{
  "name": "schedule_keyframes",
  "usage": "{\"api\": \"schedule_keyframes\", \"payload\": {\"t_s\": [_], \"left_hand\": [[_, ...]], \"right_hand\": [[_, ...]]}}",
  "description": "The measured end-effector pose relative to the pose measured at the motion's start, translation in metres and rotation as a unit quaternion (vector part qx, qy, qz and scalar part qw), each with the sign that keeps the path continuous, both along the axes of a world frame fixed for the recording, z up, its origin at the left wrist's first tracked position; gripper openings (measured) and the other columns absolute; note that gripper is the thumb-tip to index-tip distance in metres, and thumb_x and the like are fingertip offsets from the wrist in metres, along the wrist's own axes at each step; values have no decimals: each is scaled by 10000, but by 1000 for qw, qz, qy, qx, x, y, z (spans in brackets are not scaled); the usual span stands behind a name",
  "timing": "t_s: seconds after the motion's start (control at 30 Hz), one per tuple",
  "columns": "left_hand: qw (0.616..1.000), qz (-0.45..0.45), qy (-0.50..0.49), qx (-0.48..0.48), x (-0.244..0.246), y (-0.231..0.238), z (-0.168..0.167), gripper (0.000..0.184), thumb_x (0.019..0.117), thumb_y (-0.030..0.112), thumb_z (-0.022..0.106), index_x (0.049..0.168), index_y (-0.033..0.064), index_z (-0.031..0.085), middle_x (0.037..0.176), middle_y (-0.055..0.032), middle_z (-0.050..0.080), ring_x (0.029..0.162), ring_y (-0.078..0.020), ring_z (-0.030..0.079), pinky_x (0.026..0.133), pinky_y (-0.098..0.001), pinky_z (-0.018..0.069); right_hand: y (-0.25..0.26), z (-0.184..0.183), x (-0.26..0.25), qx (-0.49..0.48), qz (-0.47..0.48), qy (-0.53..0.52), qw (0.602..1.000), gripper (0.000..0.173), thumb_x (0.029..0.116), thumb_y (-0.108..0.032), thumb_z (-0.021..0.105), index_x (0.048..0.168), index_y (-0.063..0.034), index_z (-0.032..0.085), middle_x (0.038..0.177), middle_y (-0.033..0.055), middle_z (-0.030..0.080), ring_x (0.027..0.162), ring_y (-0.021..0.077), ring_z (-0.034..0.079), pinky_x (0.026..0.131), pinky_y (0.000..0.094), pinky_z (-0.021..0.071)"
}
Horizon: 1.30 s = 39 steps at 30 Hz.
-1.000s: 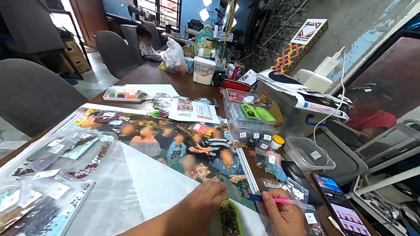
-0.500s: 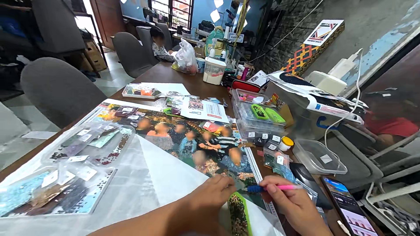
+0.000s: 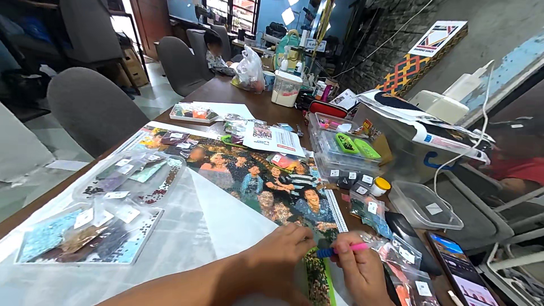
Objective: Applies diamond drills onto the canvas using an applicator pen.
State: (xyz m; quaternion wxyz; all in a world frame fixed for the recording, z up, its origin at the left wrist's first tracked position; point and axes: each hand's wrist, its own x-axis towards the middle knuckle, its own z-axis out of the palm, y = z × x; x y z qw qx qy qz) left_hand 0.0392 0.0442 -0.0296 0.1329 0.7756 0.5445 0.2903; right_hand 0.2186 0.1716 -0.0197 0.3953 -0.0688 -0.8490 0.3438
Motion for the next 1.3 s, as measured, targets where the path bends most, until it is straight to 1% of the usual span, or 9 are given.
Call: {"api": "schedule_keyframes", "payload": {"t_s": [0.27,0.33,0.43,0.53,0.87,0.97,1.17,1.3], "left_hand": [[1000,1,12,16,0,1,-3,890,751,578,817,1362,-27,582,1357,-238,582,1268,-419,544,1031,-552,456],[1000,2,15,16,0,1,-3,892,751,585,814,1361,-23,583,1355,-235,584,1267,-415,546,1029,-551,459],[1000,4,9,12,1,1,-2,891,746,574,825,1361,-24,584,1361,-235,584,1278,-420,545,1035,-568,456],[1000,7,11,20,1,1,-4,899,738,586,823,1356,-23,588,1350,-235,591,1268,-421,552,1026,-570,461],[1000,6,17,-7,1,1,-1,898,761,589,808,1379,-17,568,1378,-227,569,1293,-408,529,1048,-555,442],[1000,4,17,0,1,1,-2,902,757,592,807,1374,-22,570,1371,-231,573,1285,-413,535,1040,-555,447],[1000,4,25,16,0,2,-3,886,750,581,816,1363,-16,582,1350,-228,586,1261,-409,552,1025,-552,461],[999,6,26,18,1,2,-4,887,753,586,812,1360,-18,581,1351,-228,588,1263,-407,554,1022,-549,466]], "right_hand": [[2,3,2,17,-43,-12,999,407,1092,-432,425,910,-99,572,700,-41,561,590,-62,534,542,110,472],[2,2,3,13,-33,-15,999,399,1092,-428,430,917,-99,572,703,-39,559,593,-62,532,542,112,470],[1,2,2,25,-27,-25,999,420,1091,-437,422,918,-84,571,696,-12,564,594,-38,549,553,128,486],[1,1,2,30,-23,-28,999,425,1093,-436,419,913,-82,573,691,-10,561,593,-35,547,556,128,483],[1,0,2,29,-26,-34,999,421,1092,-428,427,911,-78,575,687,-11,561,598,-35,552,565,127,488],[1,0,2,27,-26,-31,999,424,1093,-430,424,909,-79,576,690,-9,563,600,-37,551,562,124,485],[3,3,4,-9,-32,-25,999,386,1092,-405,442,915,-89,576,692,-46,571,590,-66,543,544,112,481],[4,6,6,-59,-27,-15,998,343,1094,-389,448,922,-120,573,696,-87,574,584,-81,535,535,102,474]]}}
